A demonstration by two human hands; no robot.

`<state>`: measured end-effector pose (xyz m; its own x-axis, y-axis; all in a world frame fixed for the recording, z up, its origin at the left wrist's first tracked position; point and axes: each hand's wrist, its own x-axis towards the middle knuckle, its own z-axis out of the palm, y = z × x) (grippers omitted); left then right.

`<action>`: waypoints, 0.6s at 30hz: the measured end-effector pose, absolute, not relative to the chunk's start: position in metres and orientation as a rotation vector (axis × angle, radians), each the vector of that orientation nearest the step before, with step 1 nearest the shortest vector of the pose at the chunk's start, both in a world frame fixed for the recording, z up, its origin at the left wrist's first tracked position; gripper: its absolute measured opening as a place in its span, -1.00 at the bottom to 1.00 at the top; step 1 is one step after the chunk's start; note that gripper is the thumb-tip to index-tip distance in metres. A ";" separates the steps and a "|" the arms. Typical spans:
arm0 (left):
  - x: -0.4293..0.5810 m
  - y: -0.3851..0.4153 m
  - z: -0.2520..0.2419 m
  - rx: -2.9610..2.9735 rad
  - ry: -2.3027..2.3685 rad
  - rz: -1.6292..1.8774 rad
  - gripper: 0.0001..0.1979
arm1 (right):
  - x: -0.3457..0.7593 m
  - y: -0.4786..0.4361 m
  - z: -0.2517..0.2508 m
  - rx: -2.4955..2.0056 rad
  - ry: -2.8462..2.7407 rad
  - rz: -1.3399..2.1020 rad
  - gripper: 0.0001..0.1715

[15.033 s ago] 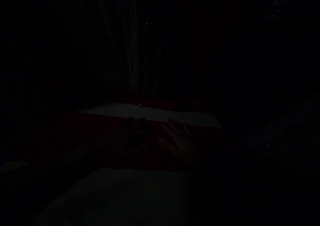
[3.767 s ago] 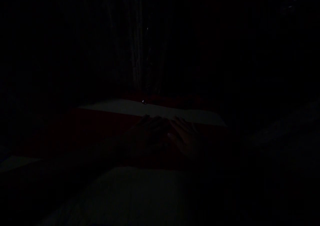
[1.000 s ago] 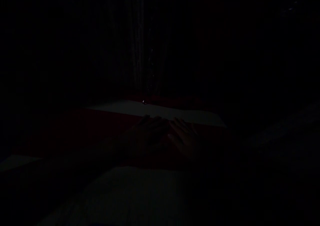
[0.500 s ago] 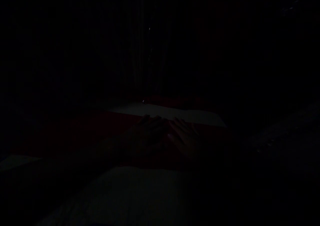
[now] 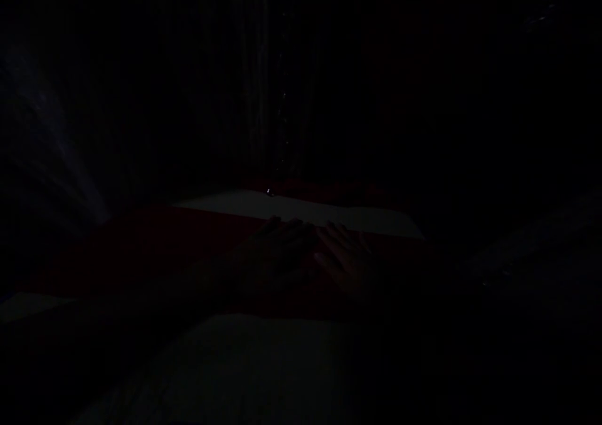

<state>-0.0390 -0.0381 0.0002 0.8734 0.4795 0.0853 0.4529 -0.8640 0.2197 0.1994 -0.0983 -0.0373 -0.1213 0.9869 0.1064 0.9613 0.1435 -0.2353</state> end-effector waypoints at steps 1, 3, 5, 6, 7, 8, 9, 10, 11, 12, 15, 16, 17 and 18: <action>-0.039 -0.038 0.000 2.854 0.720 0.209 -0.19 | 0.200 -0.098 -0.038 -1.897 -2.186 0.145 -0.14; -0.038 -0.038 0.000 2.861 0.722 0.219 -0.19 | 0.201 -0.098 -0.039 -1.896 -2.187 0.151 -0.15; -0.038 -0.039 0.000 2.861 0.722 0.208 -0.20 | 0.200 -0.098 -0.038 -1.914 -2.185 0.179 -0.13; -0.039 -0.039 0.000 2.859 0.720 0.201 -0.20 | 0.199 -0.098 -0.037 -1.924 -2.185 0.193 -0.12; -0.039 -0.039 0.000 2.858 0.719 0.200 -0.20 | 0.198 -0.098 -0.036 -1.933 -2.183 0.200 -0.12; -0.039 -0.039 0.000 2.861 0.718 0.202 -0.20 | 0.198 -0.099 -0.035 -1.942 -2.179 0.200 -0.11; -0.040 -0.039 0.000 2.864 0.717 0.208 -0.20 | 0.197 -0.099 -0.034 -1.949 -2.178 0.199 -0.11; -0.040 -0.039 -0.001 2.866 0.720 0.217 -0.19 | 0.197 -0.100 -0.033 -1.954 -2.180 0.202 -0.10; -0.040 -0.039 -0.001 2.866 0.717 0.223 -0.19 | 0.196 -0.100 -0.033 -1.960 -2.184 0.205 -0.10; -0.040 -0.039 -0.001 2.863 0.716 0.223 -0.19 | 0.196 -0.100 -0.032 -1.964 -2.187 0.206 -0.10; -0.039 -0.040 0.000 2.860 0.719 0.199 -0.19 | 0.197 -0.100 -0.032 -1.963 -2.187 0.211 -0.09; -0.039 -0.040 0.000 2.863 0.721 0.194 -0.20 | 0.197 -0.100 -0.032 -1.961 -2.180 0.214 -0.09; -0.039 -0.040 0.001 2.866 0.724 0.185 -0.20 | 0.197 -0.100 -0.032 -1.955 -2.175 0.216 -0.10; -0.039 -0.040 0.002 2.868 0.731 0.178 -0.19 | 0.197 -0.100 -0.032 -1.948 -2.174 0.219 -0.10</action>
